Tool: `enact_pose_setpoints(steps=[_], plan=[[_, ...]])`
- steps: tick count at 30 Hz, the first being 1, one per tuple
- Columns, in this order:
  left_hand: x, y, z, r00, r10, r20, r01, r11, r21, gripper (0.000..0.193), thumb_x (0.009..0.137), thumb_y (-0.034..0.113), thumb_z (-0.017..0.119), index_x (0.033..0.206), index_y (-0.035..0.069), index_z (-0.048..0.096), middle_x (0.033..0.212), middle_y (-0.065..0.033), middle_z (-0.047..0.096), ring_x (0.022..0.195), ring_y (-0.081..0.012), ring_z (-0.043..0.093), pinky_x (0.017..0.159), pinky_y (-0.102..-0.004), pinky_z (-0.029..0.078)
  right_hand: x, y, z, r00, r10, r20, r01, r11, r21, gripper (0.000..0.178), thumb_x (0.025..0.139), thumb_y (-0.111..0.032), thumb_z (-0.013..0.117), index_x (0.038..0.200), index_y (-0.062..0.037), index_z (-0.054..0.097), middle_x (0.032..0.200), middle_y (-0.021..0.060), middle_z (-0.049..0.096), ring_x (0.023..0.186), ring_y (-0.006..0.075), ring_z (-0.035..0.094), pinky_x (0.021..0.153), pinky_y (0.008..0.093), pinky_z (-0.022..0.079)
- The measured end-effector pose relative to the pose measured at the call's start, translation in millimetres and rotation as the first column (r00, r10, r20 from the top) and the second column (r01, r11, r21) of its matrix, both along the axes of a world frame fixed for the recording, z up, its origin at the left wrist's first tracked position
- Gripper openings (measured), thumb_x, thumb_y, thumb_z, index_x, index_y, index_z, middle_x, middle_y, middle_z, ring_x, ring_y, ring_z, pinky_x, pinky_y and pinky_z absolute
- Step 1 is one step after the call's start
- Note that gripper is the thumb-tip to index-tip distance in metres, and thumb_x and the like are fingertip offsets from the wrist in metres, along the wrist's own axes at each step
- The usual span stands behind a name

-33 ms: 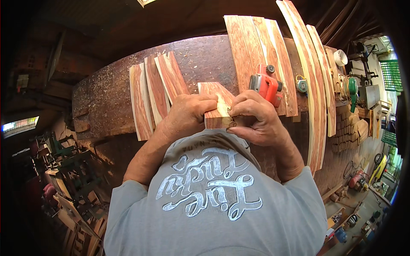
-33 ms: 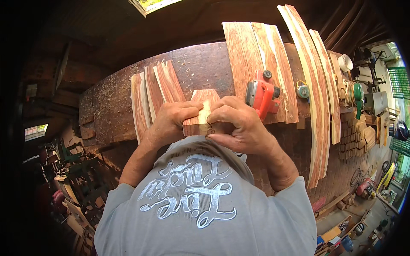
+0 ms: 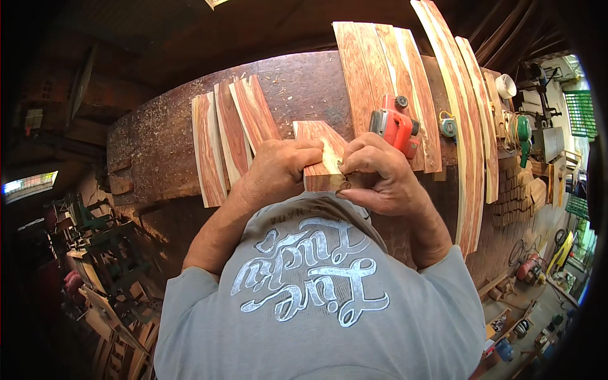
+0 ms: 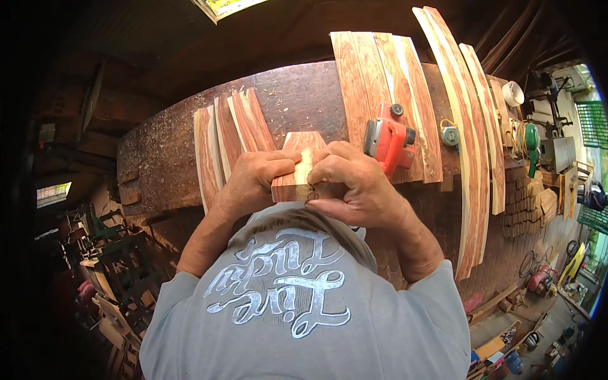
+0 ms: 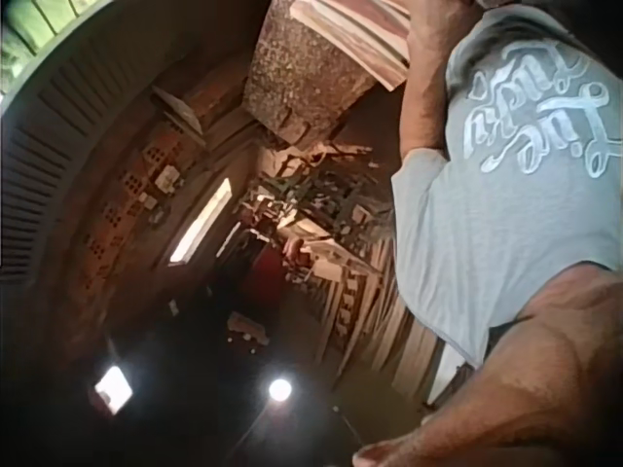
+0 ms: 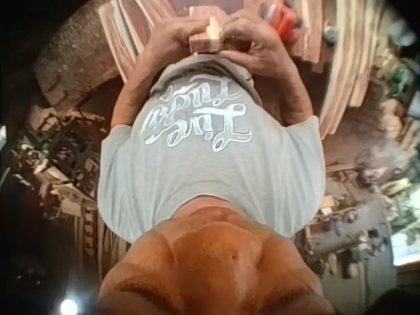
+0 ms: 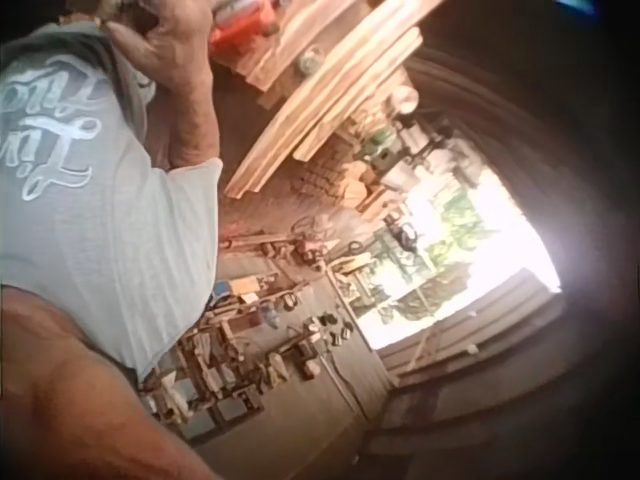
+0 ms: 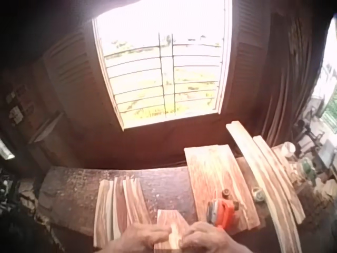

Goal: The recorder uses a miter saw to measure, mark, and cut several pieces of wood planks in a workshop environment.

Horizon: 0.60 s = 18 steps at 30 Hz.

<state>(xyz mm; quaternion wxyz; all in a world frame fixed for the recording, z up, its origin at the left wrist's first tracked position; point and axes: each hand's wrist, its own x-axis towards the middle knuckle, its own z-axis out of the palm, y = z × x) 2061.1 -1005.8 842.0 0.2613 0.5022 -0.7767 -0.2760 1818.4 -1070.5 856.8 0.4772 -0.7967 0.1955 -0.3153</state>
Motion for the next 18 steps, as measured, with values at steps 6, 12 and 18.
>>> enact_pose_setpoints(steps=[6,12,18], plan=[[-19.3,5.2,7.3,0.998,-0.045,0.044,0.041,0.995,0.089,0.027,0.075,0.021,0.08,0.087,0.003,0.065,0.095,-0.0107,0.069,0.083,-0.0347,0.07,0.068,-0.0405,0.055,-15.7,-12.6,7.3,0.967,0.206,-0.153,-0.197,0.978,0.067,0.031,0.072,-0.012,0.083,0.09,-0.0057,0.058,0.093,0.01,0.059,0.091,0.031,0.06,0.075,0.0399,0.05],[-27.1,10.0,6.6,0.997,0.074,0.004,-0.074,0.995,0.073,0.032,0.073,0.018,0.085,0.091,-0.002,0.066,0.11,-0.0175,0.074,0.089,-0.0366,0.074,0.073,-0.0367,0.057,-19.0,2.4,-22.6,0.995,-0.004,0.098,-0.005,0.996,0.09,0.036,0.071,-0.011,0.088,0.1,-0.0056,0.067,0.1,0.0097,0.068,0.096,0.0277,0.066,0.085,0.0383,0.053],[-41.6,12.7,-3.1,0.991,0.133,0.022,-0.134,0.991,0.015,0.03,0.079,0.016,0.082,0.099,-0.003,0.069,0.117,-0.0203,0.074,0.097,-0.0373,0.075,0.08,-0.0365,0.058,-17.9,18.6,-77.7,0.949,-0.28,0.148,0.28,0.96,0.023,0.041,0.077,-0.015,0.087,0.112,-0.0028,0.069,0.114,0.0137,0.073,0.108,0.0332,0.07,0.096,0.0407,0.057]])
